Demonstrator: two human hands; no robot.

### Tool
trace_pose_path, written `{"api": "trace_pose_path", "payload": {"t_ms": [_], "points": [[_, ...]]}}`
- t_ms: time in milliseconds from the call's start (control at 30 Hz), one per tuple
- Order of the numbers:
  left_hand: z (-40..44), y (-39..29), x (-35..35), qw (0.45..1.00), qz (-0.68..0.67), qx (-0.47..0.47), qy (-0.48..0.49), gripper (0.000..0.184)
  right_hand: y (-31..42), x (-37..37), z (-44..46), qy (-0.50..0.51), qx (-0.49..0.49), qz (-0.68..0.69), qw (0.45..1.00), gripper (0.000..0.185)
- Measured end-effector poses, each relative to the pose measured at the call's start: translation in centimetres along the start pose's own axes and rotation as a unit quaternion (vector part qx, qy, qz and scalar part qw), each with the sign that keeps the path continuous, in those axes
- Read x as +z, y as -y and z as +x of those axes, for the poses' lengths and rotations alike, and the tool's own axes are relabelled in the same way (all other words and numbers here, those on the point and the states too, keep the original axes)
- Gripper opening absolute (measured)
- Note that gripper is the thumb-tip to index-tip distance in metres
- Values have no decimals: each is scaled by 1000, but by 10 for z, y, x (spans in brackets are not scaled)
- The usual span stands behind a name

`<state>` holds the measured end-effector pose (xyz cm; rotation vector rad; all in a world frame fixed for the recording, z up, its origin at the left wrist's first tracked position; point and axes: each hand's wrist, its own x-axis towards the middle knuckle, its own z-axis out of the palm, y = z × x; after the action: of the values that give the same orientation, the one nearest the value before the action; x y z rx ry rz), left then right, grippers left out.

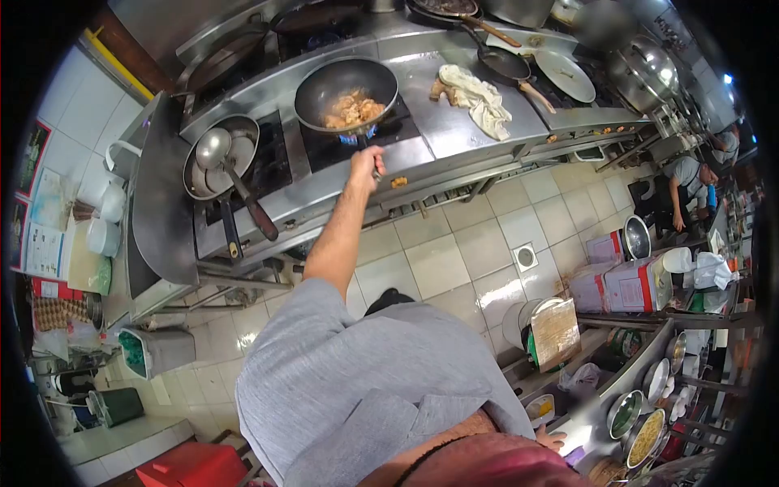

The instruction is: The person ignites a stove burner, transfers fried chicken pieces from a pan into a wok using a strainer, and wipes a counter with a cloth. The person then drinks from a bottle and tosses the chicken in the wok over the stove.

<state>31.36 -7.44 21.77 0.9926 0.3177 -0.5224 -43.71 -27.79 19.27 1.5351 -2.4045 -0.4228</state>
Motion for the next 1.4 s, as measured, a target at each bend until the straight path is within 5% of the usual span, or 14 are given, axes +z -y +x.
{"api": "trace_pose_path", "payload": {"t_ms": [167, 400, 567, 900, 1067, 1233, 1300, 1367, 1400], "points": [[-68, 33, 29, 998, -44, -37, 31, 15, -8, 20, -7, -10, -33, 10, 999, 92], [-4, -8, -26, 999, 25, 14, 17, 15, -7, 31, -5, -55, -11, -13, 998, 87], [-60, 15, -7, 997, -36, -38, 60, 17, -9, 39, 5, -38, -5, -2, 999, 85], [-20, -10, -34, 998, 20, 30, 59, 18, 0, 54, 16, -26, 27, -16, 999, 86], [-117, -7, -10, 999, -18, -30, 39, 18, -7, 51, 9, -34, 12, -40, 999, 84], [-85, -56, 0, 992, -38, -55, 106, 19, -7, 29, -2, -16, -1, -9, 1000, 85], [-70, -61, 3, 993, -38, -46, 100, 18, -11, 23, -11, -163, -58, -61, 983, 61], [-71, -30, -10, 983, 92, 93, 126, 17, -11, 15, -20, -307, -108, -108, 939, 40], [-87, -17, -12, 989, 75, 64, 110, 16, -11, 10, -23, -377, -130, -131, 907, 31]]}}
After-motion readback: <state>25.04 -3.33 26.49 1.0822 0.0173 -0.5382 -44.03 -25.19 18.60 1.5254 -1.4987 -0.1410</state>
